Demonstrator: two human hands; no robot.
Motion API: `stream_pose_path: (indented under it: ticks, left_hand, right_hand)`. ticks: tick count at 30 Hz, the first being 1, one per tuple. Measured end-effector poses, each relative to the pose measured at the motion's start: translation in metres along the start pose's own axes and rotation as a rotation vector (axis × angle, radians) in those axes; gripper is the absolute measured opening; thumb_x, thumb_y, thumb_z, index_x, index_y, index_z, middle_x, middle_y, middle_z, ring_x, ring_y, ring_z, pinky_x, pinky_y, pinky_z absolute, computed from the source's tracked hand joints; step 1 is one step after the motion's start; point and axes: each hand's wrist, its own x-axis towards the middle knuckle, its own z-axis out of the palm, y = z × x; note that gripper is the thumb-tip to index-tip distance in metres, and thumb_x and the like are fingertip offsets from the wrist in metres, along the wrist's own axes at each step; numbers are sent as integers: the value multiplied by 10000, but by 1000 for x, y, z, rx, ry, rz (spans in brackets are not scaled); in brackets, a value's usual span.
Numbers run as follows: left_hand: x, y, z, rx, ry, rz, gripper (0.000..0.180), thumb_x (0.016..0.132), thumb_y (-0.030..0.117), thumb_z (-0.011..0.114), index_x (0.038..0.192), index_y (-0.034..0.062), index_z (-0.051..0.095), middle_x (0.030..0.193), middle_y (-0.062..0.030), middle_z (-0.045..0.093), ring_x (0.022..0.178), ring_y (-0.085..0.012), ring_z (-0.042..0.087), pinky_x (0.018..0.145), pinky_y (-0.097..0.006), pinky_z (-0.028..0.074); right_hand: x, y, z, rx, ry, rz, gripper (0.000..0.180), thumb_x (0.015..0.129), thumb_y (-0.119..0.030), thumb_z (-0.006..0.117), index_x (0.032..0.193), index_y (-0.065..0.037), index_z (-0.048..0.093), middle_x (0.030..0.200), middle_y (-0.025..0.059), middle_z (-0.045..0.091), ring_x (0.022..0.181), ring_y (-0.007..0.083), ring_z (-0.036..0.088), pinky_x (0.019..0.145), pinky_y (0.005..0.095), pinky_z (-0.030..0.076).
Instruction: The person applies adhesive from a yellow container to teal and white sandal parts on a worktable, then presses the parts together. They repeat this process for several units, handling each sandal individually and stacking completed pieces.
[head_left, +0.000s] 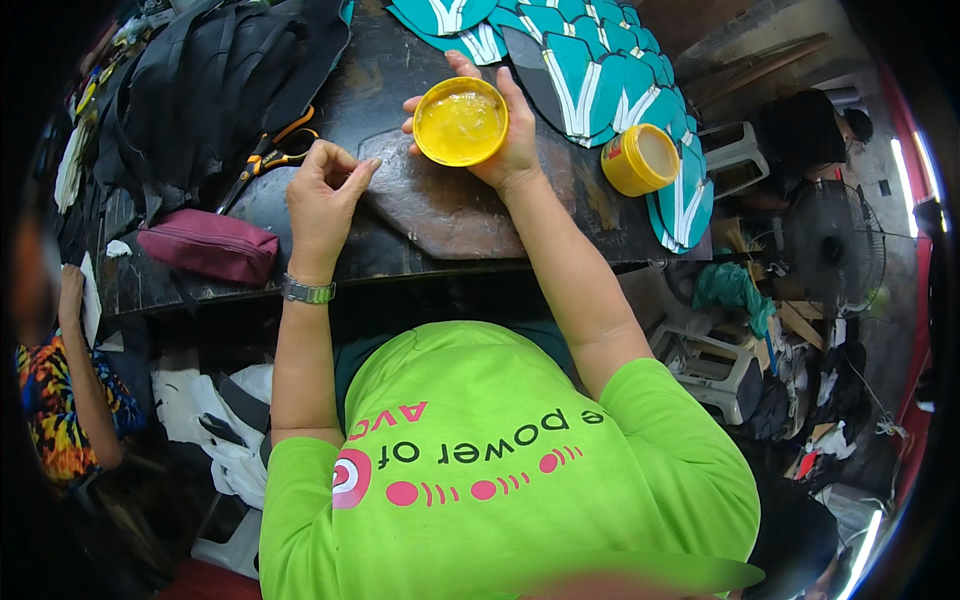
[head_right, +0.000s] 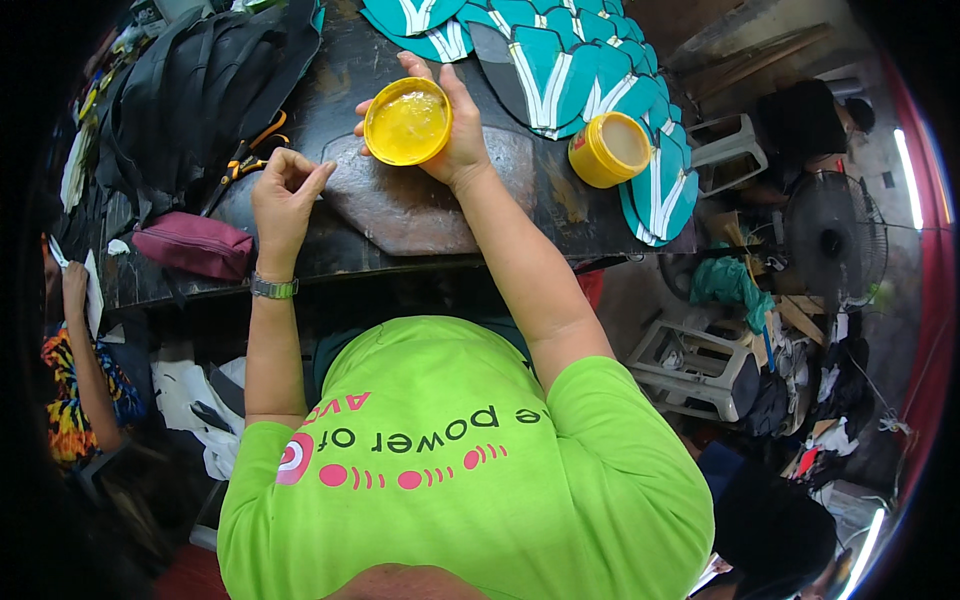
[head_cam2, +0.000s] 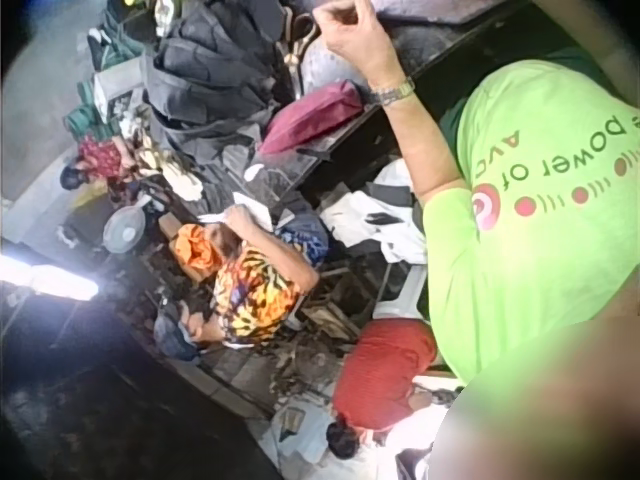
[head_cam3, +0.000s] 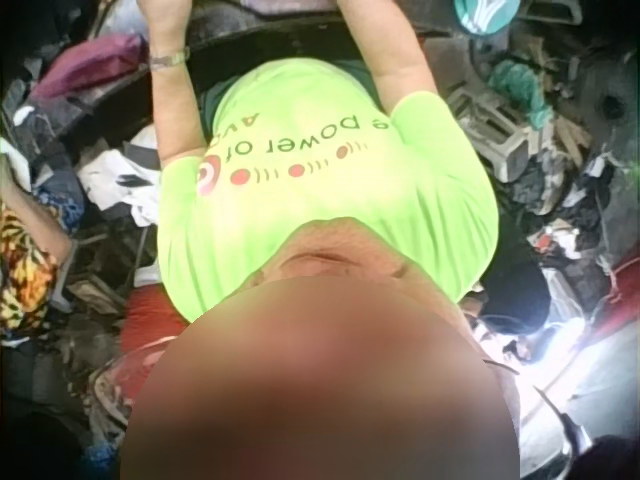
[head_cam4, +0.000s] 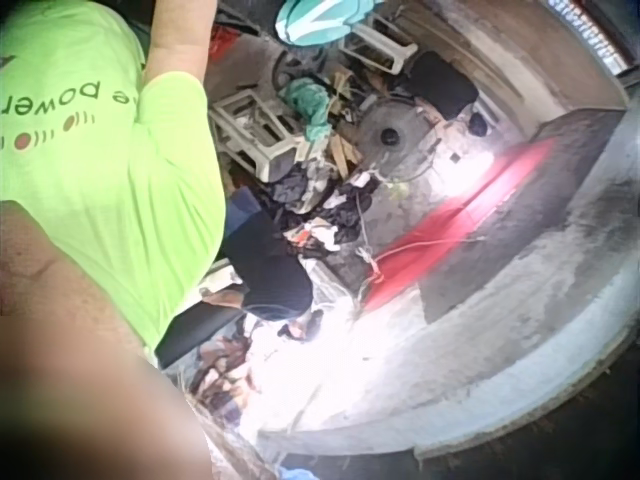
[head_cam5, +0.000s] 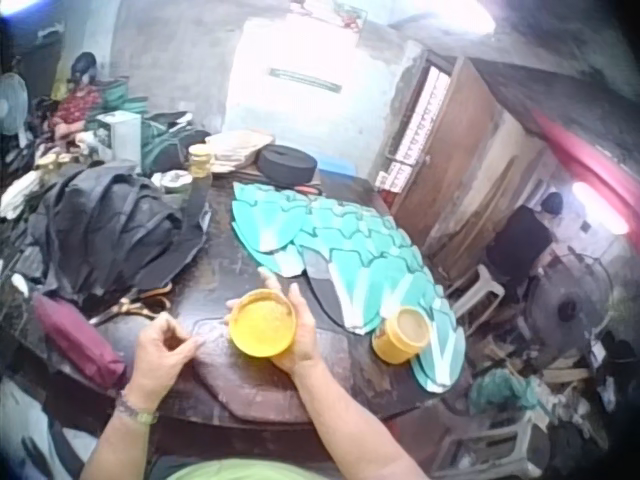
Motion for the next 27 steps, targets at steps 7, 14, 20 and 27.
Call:
stream_pose_path:
  ticks: [7, 14, 20, 27]
  left_hand:
    - [0, 7, 5, 464, 99, 264, 142, 879, 167, 731, 962, 52, 736, 921, -88, 684, 855, -248, 633, 767, -349, 494]
    - [12, 51, 53, 375, 3, 562, 225, 860, 141, 730, 1081, 101, 746, 1084, -122, 696, 1025, -274, 653, 902, -374, 501]
    - [33, 57, 92, 363, 39, 437, 185, 828, 146, 753, 1000, 80, 766, 988, -84, 737, 906, -265, 696, 793, -343, 541]
    - [33, 54, 83, 244, -14, 338, 163, 864, 147, 689, 940, 8, 728, 876, -149, 729, 764, -296, 713, 702, -352, 544]
  right_hand:
    - [2, -3, -3, 72, -27, 37, 728, 966, -714, 301, 1523, -246, 303, 1219, 292, 618, 1053, 433, 671, 829, 566, 589]
    - [0, 4, 6, -137, 91, -70, 741, 1000, -669, 292, 1545, -167, 283, 1260, 213, 600, 1143, 291, 632, 971, 421, 537]
    - [-1, 10, 2, -258, 115, -130, 731, 1037, -592, 351, 1547, -70, 296, 1326, 93, 502, 1199, 165, 518, 1043, 320, 429]
    - [0, 19, 2, -350, 106, -179, 660, 1049, -507, 402, 1519, -47, 346, 1251, 71, 527, 1087, 136, 524, 1000, 278, 412]
